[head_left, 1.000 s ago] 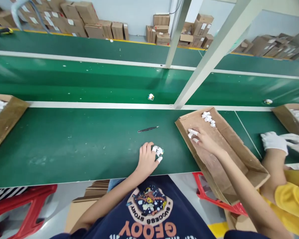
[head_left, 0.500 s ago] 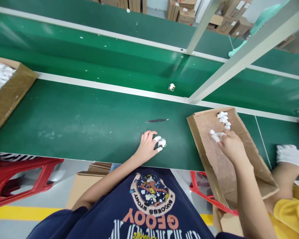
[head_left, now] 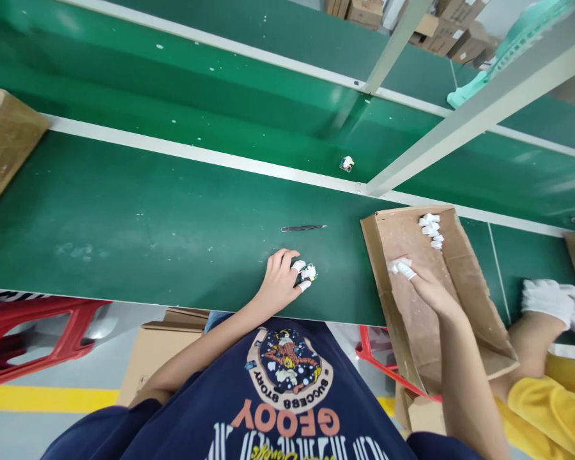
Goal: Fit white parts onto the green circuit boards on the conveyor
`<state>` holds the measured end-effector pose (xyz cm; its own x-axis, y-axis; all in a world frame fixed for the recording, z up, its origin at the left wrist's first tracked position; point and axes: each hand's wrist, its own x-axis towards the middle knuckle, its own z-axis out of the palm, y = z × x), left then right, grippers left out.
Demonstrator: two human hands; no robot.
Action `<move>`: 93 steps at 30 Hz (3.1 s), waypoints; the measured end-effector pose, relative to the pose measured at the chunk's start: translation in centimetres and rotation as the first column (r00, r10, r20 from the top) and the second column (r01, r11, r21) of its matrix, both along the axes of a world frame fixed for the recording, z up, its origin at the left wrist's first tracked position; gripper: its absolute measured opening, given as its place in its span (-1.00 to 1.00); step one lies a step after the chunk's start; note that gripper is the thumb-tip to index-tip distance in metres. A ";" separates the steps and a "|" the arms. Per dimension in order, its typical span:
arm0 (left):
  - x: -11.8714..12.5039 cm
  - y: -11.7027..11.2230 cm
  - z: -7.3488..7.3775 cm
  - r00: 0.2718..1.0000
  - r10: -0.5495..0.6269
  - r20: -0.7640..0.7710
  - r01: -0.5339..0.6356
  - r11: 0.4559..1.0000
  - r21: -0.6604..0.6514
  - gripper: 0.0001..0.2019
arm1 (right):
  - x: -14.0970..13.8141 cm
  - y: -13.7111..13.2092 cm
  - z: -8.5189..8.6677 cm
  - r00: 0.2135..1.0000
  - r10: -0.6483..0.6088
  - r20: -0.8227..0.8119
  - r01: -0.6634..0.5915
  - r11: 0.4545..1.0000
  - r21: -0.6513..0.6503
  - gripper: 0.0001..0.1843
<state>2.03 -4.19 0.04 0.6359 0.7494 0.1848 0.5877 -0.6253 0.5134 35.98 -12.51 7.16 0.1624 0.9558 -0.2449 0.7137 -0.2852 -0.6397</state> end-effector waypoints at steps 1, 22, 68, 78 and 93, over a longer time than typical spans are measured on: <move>0.0 -0.1 0.0 1.000 0.005 0.001 -0.005 1.000 0.005 -0.76 | -0.8 -0.2 1.0 0.998 -0.045 0.050 0.041 0.997 0.068 -0.68; -0.4 -0.5 -0.6 1.000 0.013 0.027 -0.011 0.998 -0.069 -0.68 | -17.6 1.7 -4.2 1.000 -0.006 0.010 0.004 0.987 0.159 -0.67; -1.2 0.1 -1.1 0.997 -0.048 0.052 0.050 0.998 -0.035 -0.77 | -16.0 3.8 -6.3 0.950 0.133 -0.283 -0.176 0.975 -0.133 -0.66; -1.0 -0.2 -1.1 0.997 -0.001 0.079 0.002 1.000 -0.016 -0.69 | -17.2 4.8 -5.6 0.982 0.065 -0.177 -0.101 0.974 -0.202 -0.72; -1.2 -0.5 -1.2 0.996 -0.026 0.089 0.024 0.999 0.026 -0.76 | -16.3 4.4 -5.7 0.770 -0.179 -0.612 -0.037 0.946 -0.323 -0.38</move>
<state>0.85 -4.70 -1.20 0.6347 0.7278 0.2597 0.5244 -0.6525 0.5471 19.66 -8.06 1.46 -0.0663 0.8085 -0.5847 0.1527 -0.5709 -0.8067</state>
